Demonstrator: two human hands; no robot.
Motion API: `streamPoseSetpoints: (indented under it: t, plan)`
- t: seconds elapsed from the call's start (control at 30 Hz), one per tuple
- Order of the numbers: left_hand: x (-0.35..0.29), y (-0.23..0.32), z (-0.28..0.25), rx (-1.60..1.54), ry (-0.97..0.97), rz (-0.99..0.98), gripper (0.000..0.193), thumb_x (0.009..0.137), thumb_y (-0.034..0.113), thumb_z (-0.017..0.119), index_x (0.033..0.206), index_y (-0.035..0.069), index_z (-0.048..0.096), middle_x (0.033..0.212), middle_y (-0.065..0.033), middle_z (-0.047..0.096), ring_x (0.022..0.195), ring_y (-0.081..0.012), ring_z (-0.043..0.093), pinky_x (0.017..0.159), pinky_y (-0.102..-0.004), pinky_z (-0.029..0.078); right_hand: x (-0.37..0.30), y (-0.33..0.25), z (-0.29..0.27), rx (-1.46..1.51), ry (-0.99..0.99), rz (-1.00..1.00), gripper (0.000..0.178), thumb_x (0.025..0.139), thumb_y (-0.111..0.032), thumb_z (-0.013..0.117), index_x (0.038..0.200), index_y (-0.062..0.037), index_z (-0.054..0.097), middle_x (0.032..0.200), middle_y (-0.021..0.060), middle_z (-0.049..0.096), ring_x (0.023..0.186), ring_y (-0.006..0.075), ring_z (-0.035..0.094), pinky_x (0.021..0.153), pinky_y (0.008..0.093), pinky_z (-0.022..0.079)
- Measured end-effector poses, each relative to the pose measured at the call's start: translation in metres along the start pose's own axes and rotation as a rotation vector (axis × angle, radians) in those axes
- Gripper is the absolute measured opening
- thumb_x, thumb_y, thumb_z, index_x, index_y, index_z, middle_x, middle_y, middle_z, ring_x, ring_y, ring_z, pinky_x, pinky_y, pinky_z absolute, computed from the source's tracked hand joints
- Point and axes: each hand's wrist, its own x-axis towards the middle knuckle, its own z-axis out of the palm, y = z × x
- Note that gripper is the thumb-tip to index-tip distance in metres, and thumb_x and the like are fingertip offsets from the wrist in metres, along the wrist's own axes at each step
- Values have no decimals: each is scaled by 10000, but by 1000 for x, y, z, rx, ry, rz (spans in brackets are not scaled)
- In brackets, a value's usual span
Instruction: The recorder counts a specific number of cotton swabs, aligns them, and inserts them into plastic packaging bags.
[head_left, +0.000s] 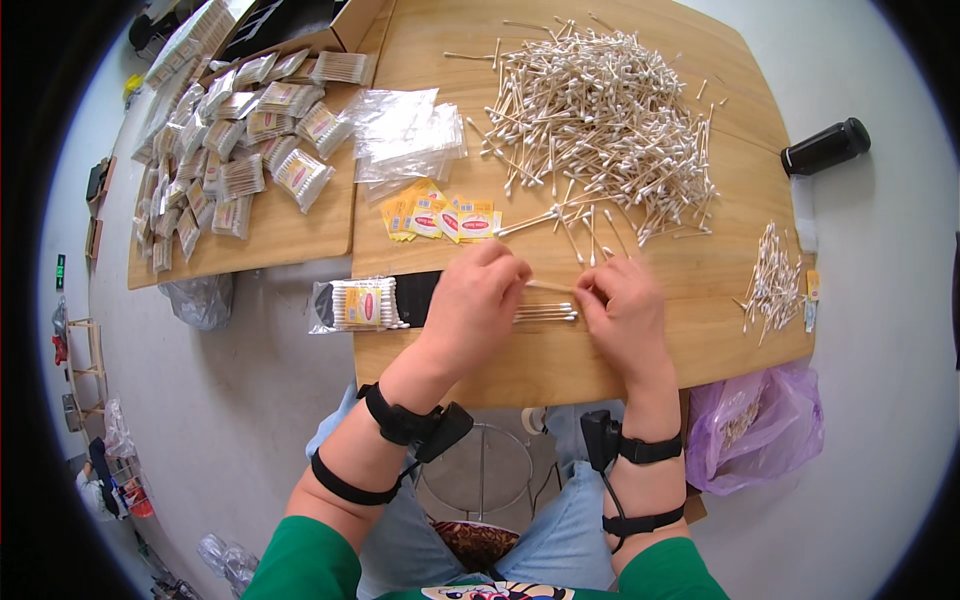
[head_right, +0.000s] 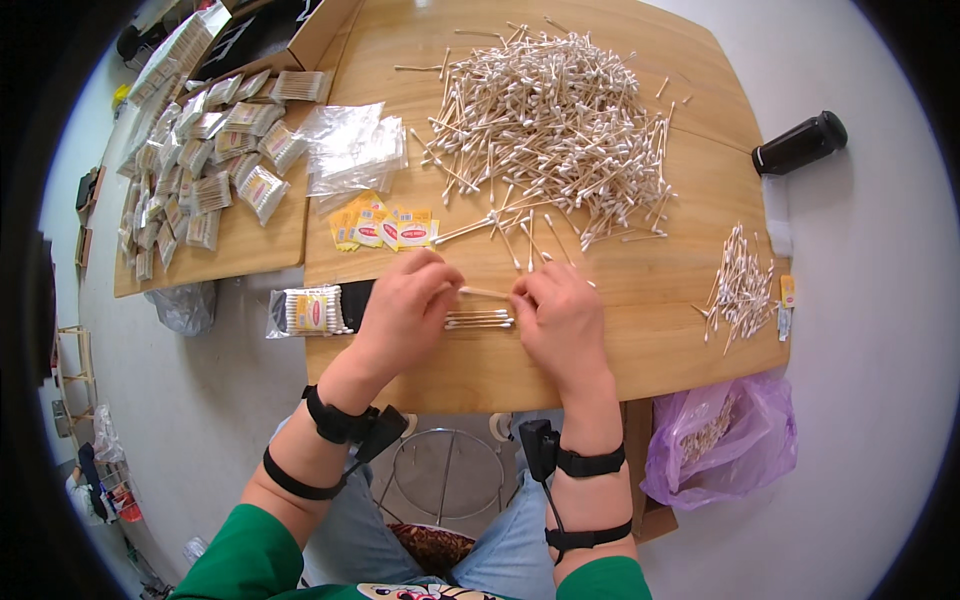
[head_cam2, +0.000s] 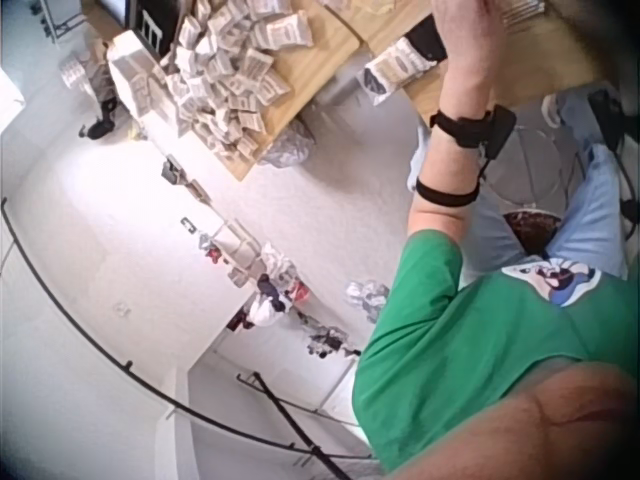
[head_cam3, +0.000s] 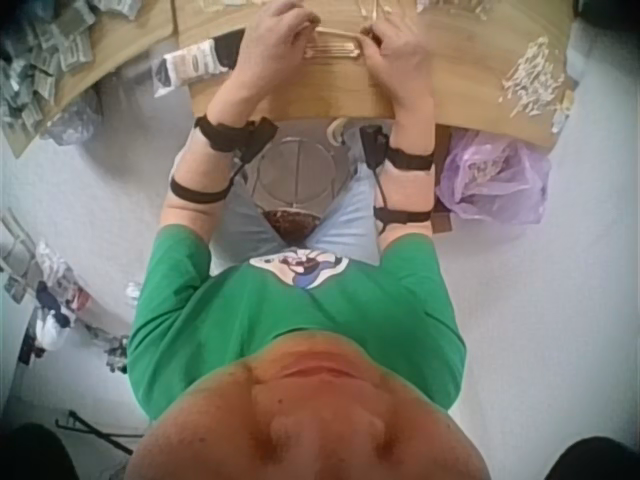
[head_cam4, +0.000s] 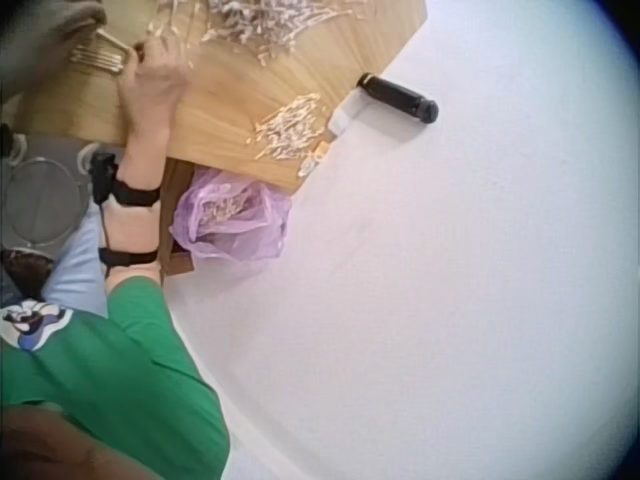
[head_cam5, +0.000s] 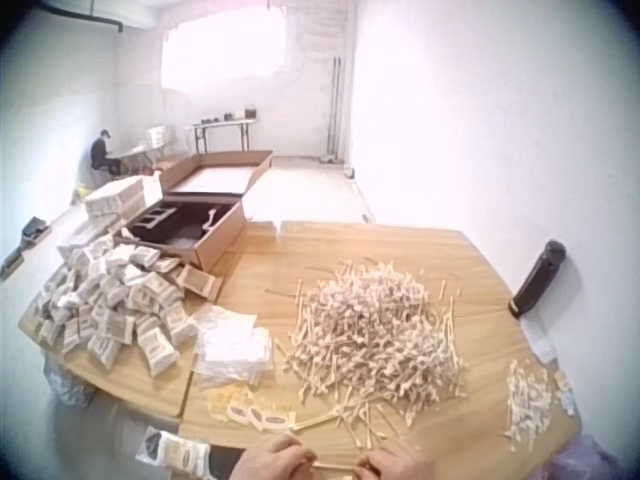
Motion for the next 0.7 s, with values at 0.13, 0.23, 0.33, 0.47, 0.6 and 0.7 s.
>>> streamPoseSetpoints:
  t: [0.13,0.23,0.33,0.47,0.6,0.7]
  plan:
    - [14,0,3,368,282,132,229,828,52,676,1056,34,668,1039,-111,615,1000,-312,589,890,-411,469,4,-3,2,78,8,29,106,790,-101,738,831,-57,651,866,94,611,858,305,589,736,419,482]
    - [19,-7,12,479,315,128,234,837,67,672,1071,47,666,1059,-102,613,1032,-302,579,928,-412,449,14,-7,11,-23,112,48,121,799,-110,739,849,-59,642,884,102,609,873,307,585,751,423,482]
    - [20,-12,13,482,295,95,182,841,80,676,1023,65,673,1033,-83,615,1024,-285,581,924,-409,446,17,-8,18,-99,104,69,128,806,-114,736,860,-65,631,899,109,604,889,312,582,765,428,481]
    - [19,-10,13,433,248,81,97,843,86,680,939,77,671,961,-53,611,992,-266,584,893,-406,450,15,2,16,-128,96,137,114,813,-108,727,847,-68,625,888,107,596,884,316,576,764,434,479]
    - [13,-12,12,388,223,113,79,838,79,682,917,76,673,918,-54,607,961,-267,589,866,-400,456,7,14,6,-111,141,159,108,813,-104,725,829,-68,625,875,100,593,873,313,572,760,432,478]
    - [9,-9,8,373,163,92,77,835,74,681,911,73,672,900,-58,605,933,-274,595,837,-396,466,5,15,-1,-70,124,196,106,804,-99,728,816,-69,626,861,94,595,868,313,575,755,430,477]
